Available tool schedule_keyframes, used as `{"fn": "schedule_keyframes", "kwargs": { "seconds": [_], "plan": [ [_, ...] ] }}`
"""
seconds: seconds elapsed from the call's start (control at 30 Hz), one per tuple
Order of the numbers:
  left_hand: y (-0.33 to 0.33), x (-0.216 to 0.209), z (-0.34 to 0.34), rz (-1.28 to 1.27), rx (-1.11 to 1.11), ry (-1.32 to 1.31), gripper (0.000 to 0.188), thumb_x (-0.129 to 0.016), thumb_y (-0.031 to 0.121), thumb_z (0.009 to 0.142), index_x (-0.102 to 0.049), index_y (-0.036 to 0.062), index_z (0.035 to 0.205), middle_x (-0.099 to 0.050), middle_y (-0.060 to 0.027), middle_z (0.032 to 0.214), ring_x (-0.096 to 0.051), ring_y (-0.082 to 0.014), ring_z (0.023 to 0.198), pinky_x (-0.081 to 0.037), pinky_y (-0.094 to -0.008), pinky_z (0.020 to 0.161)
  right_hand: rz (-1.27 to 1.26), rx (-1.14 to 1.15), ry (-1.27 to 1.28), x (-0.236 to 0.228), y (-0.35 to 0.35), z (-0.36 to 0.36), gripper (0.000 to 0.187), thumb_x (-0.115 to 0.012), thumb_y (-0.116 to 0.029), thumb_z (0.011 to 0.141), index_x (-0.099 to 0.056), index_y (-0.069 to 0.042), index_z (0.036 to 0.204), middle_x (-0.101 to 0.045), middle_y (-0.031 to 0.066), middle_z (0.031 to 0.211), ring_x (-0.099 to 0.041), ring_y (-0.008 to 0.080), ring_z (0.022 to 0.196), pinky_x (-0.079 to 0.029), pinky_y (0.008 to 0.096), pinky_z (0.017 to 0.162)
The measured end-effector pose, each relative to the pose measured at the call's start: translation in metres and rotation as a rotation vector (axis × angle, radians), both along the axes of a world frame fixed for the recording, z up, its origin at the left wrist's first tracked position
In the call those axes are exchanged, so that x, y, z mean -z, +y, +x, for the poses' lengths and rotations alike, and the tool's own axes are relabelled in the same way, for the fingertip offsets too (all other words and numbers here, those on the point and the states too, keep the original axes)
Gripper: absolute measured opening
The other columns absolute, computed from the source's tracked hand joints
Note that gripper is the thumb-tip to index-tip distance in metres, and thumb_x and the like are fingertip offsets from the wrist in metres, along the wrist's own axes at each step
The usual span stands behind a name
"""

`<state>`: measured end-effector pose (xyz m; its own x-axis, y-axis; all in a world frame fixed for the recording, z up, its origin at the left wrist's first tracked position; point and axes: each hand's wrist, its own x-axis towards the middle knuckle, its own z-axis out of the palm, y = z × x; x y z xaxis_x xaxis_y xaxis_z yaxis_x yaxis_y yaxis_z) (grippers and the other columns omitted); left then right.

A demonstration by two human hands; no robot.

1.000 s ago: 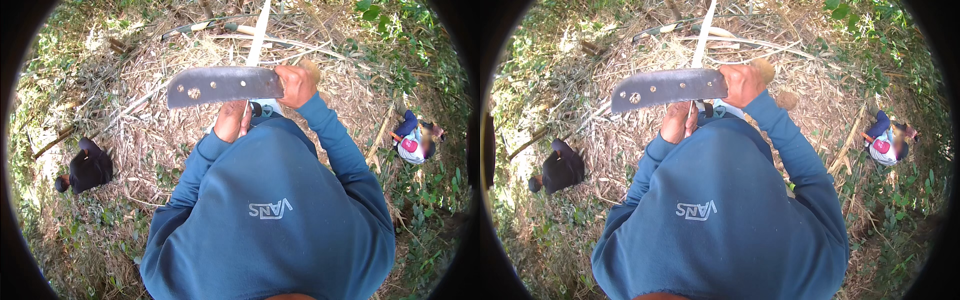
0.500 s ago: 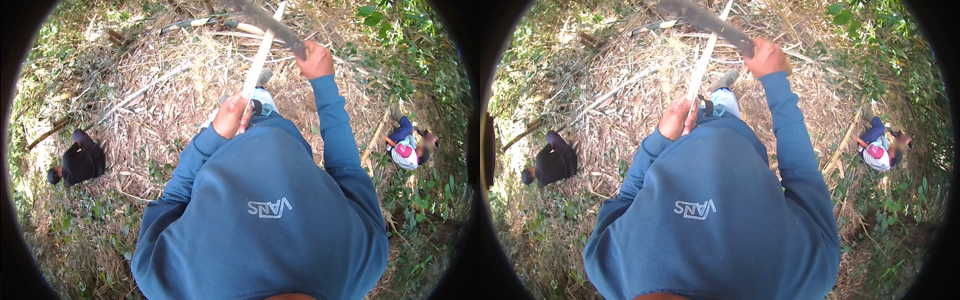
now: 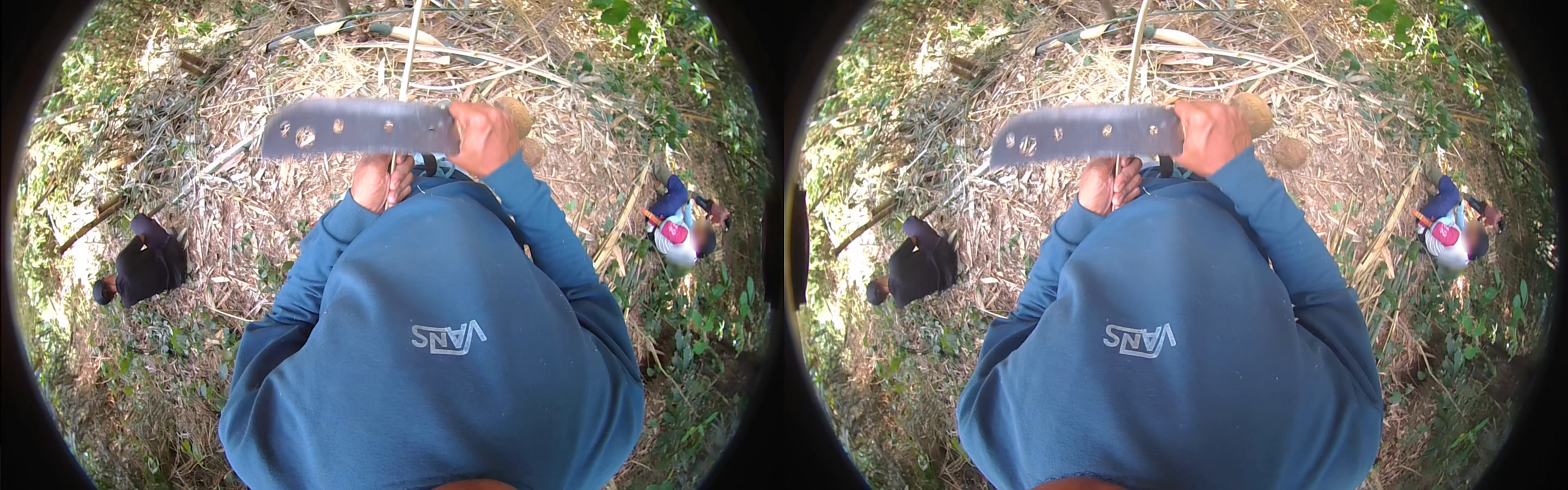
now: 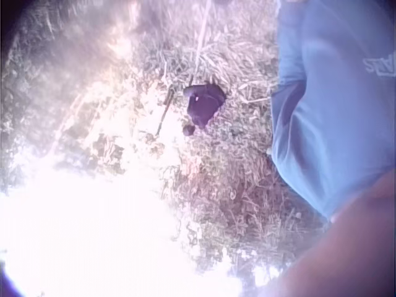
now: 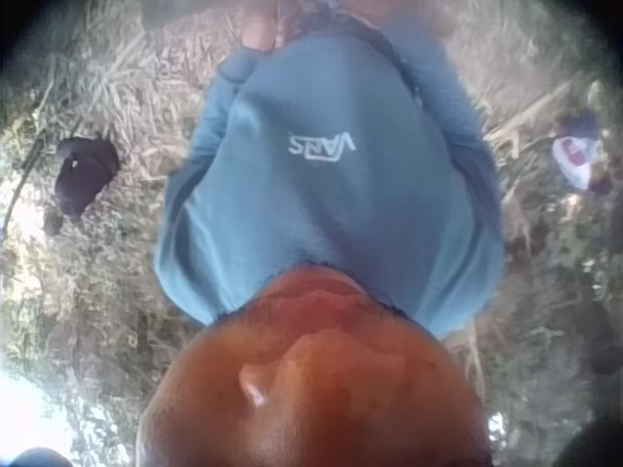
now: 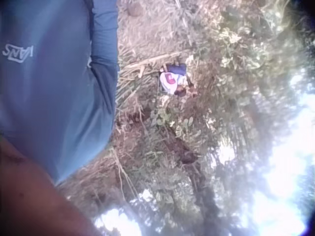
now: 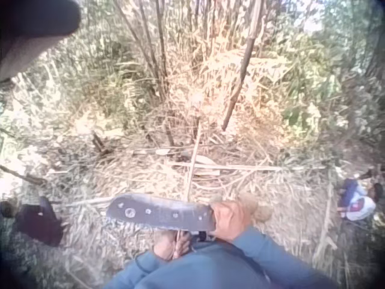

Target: The person uses a machete to repeatedly scrape and sharpen a long, thin wooden stick held in the left hand. The person rotates the stick to work on different sides while standing in a wooded area.

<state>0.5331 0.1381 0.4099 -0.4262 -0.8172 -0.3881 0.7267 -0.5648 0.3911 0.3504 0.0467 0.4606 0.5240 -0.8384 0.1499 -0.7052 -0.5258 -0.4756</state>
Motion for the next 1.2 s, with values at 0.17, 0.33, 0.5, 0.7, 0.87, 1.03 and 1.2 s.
{"fn": "schedule_keyframes", "kwargs": {
  "seconds": [0.17,0.33,0.5,0.7,0.87,1.03,1.2],
  "plan": [
    [0.0,-0.012,-0.005,-0.031,-0.048,-0.052,0.036,-0.029,0.039,0.103,-0.039,0.0095,0.087,-0.038,0.0005,0.052,-0.033,-0.009,0.033,-0.029,-0.0212,0.033,0.087,0.091,0.064,-0.01,-0.001,-0.001,0.027,-0.072,-0.029,0.069,-0.06,-0.005,0.072,-0.058,0.0159,0.062,-0.06,0.0357,0.059,-0.045,0.0428,0.055],
    [0.004,-0.008,-0.005,-0.017,-0.019,-0.138,0.036,-0.026,0.036,0.104,-0.041,0.0089,0.086,-0.038,0.0006,0.05,-0.031,-0.0088,0.031,-0.028,-0.0213,0.031,-0.114,-0.086,0.026,-0.006,-0.016,-0.013,0.031,-0.071,-0.029,0.072,-0.055,-0.004,0.067,-0.053,0.0152,0.056,-0.057,0.0346,0.053,-0.042,0.0418,0.052],
    [0.004,-0.012,-0.004,-0.038,-0.002,-0.106,0.035,-0.025,0.034,0.104,-0.04,0.0088,0.086,-0.037,0.0009,0.049,-0.031,-0.0088,0.031,-0.027,-0.0205,0.032,0.025,0.175,0.016,0.003,-0.03,-0.014,0.035,-0.074,-0.038,0.07,-0.06,-0.006,0.07,-0.057,0.0149,0.056,-0.06,0.0314,0.054,-0.047,0.0423,0.054],
    [0.006,-0.011,-0.004,-0.032,0.029,-0.127,0.035,-0.026,0.034,0.104,-0.04,0.009,0.085,-0.038,0.0008,0.05,-0.031,-0.0086,0.031,-0.027,-0.0205,0.032,-0.047,0.096,0.157,-0.005,-0.048,-0.025,0.031,-0.072,-0.034,0.072,-0.064,-0.005,0.077,-0.06,0.0151,0.06,-0.062,0.0314,0.058,-0.048,0.041,0.055],
    [0.005,-0.008,-0.005,-0.108,0.029,-0.226,0.036,-0.029,0.036,0.104,-0.043,0.008,0.087,-0.04,-0.0005,0.051,-0.036,-0.0092,0.034,-0.031,-0.0207,0.035,0.127,0.488,0.096,-0.003,-0.073,-0.027,0.029,-0.07,-0.033,0.074,-0.068,-0.005,0.081,-0.062,0.0185,0.063,-0.064,0.0313,0.06,-0.05,0.0408,0.058],
    [-0.001,-0.018,-0.01,-0.021,-0.124,-0.299,0.029,-0.036,0.031,0.103,-0.047,0.0058,0.095,-0.05,-0.0031,0.061,-0.043,-0.0108,0.037,-0.037,-0.0231,0.035,0.15,0.182,0.051,-0.007,-0.017,-0.026,0.025,-0.07,-0.028,0.072,-0.063,-0.004,0.071,-0.059,0.0157,0.06,-0.062,0.0307,0.056,-0.046,0.0391,0.054],
    [0.002,-0.022,-0.019,0.129,-0.269,-0.222,0.022,-0.042,0.026,0.102,-0.048,0.0052,0.105,-0.049,-0.0048,0.066,-0.037,-0.0099,0.038,-0.038,-0.0219,0.037,-0.045,-0.093,0.041,0.007,0.006,-0.02,0.025,-0.071,-0.026,0.069,-0.058,-0.005,0.067,-0.053,0.014,0.056,-0.055,0.0334,0.05,-0.04,0.0434,0.05]
  ]
}}
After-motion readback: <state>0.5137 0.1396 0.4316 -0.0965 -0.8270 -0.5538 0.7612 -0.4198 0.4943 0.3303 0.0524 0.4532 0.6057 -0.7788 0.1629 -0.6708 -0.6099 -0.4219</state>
